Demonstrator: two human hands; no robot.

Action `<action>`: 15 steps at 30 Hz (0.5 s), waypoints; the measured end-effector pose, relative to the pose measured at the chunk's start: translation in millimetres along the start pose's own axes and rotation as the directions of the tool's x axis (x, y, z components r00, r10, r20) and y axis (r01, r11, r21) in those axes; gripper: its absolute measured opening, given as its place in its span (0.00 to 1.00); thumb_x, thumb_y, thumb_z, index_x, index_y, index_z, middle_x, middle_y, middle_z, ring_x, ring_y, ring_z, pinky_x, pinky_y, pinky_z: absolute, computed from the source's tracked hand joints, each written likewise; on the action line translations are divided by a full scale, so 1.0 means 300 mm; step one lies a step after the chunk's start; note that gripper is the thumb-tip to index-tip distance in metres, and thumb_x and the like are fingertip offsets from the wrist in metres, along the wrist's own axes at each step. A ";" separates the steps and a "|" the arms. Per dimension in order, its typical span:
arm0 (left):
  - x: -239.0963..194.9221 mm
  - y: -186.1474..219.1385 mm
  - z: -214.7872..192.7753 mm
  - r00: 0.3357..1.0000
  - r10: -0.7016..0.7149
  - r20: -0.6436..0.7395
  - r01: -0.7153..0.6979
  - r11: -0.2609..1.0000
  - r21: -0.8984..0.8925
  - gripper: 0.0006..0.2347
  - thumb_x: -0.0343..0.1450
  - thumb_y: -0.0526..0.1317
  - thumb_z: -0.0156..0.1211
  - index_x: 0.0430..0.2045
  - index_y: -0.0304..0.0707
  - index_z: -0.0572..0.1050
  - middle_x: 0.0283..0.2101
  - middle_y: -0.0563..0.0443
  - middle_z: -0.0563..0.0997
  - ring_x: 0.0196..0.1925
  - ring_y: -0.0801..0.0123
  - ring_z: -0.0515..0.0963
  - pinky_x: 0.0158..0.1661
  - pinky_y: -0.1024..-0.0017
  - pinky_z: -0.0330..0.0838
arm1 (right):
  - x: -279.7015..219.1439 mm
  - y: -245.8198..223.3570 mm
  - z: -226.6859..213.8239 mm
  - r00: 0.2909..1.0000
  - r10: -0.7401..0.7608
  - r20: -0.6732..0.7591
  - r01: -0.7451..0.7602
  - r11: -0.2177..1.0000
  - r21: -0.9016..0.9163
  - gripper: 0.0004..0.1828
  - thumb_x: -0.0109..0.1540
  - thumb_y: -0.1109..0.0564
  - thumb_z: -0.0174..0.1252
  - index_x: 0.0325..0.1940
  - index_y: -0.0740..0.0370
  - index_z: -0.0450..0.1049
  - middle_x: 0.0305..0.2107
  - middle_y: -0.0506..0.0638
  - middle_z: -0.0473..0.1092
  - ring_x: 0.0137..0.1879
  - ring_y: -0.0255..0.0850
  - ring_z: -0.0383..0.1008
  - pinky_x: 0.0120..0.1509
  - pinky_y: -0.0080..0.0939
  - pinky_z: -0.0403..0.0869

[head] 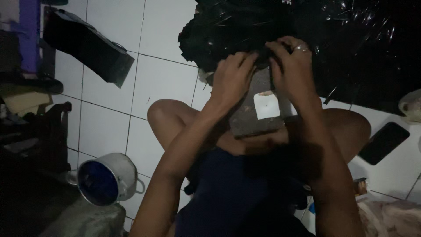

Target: The person sits on the floor and uses a knife to cut a black sheet material into thin strips. They repeatedly position the sheet on a wooden block, slice a strip, and place the cut piece aside.

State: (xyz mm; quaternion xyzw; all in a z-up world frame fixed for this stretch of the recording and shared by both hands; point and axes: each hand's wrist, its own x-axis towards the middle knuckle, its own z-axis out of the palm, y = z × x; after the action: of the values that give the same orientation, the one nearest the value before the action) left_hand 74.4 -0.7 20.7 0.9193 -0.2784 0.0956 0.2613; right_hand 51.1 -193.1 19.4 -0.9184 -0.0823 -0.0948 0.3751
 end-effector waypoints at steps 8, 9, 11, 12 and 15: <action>-0.054 -0.026 -0.095 0.999 -0.009 0.034 0.015 0.983 -0.184 0.06 0.71 0.31 0.64 0.39 0.36 0.79 0.44 0.46 0.82 0.44 0.56 0.82 0.45 0.60 0.75 | -0.059 -0.047 -0.010 0.995 -0.060 0.073 0.072 0.982 -0.176 0.18 0.61 0.63 0.67 0.56 0.58 0.80 0.64 0.65 0.65 0.72 0.66 0.58 0.73 0.59 0.61; -0.058 -0.029 -0.106 1.000 0.004 0.029 0.001 0.990 -0.143 0.06 0.71 0.32 0.64 0.40 0.36 0.79 0.45 0.47 0.82 0.46 0.56 0.82 0.47 0.59 0.74 | -0.072 -0.053 -0.012 0.995 -0.071 0.077 0.087 0.969 -0.231 0.19 0.59 0.62 0.68 0.55 0.57 0.80 0.63 0.64 0.66 0.71 0.64 0.59 0.73 0.60 0.60; -0.076 -0.032 -0.124 0.999 0.027 0.020 -0.025 0.998 -0.061 0.06 0.72 0.32 0.63 0.41 0.37 0.79 0.46 0.47 0.83 0.50 0.56 0.82 0.51 0.57 0.74 | -0.101 -0.061 -0.015 0.994 -0.088 0.072 0.105 0.954 -0.280 0.18 0.60 0.60 0.70 0.54 0.56 0.80 0.60 0.60 0.68 0.71 0.60 0.61 0.74 0.60 0.58; -0.091 -0.031 -0.130 1.000 0.018 0.014 -0.018 0.999 -0.039 0.07 0.72 0.33 0.62 0.42 0.37 0.79 0.47 0.47 0.83 0.52 0.54 0.81 0.54 0.55 0.72 | -0.117 -0.062 -0.016 0.993 -0.096 0.063 0.109 0.955 -0.276 0.16 0.62 0.59 0.71 0.54 0.55 0.80 0.59 0.58 0.69 0.71 0.57 0.62 0.74 0.60 0.58; -0.134 -0.030 -0.141 1.000 -0.013 0.021 0.013 1.000 0.016 0.07 0.74 0.35 0.60 0.44 0.40 0.77 0.49 0.49 0.83 0.58 0.51 0.79 0.61 0.51 0.65 | -0.176 -0.067 -0.024 0.995 -0.095 0.040 0.102 0.941 -0.321 0.13 0.65 0.58 0.71 0.53 0.52 0.80 0.54 0.51 0.72 0.69 0.51 0.64 0.76 0.59 0.57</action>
State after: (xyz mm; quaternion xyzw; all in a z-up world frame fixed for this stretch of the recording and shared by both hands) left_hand 44.9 47.0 39.7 0.9241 -0.2745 0.0863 0.2515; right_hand -5.3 -188.3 25.6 -0.9632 -0.1160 -0.1146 0.2136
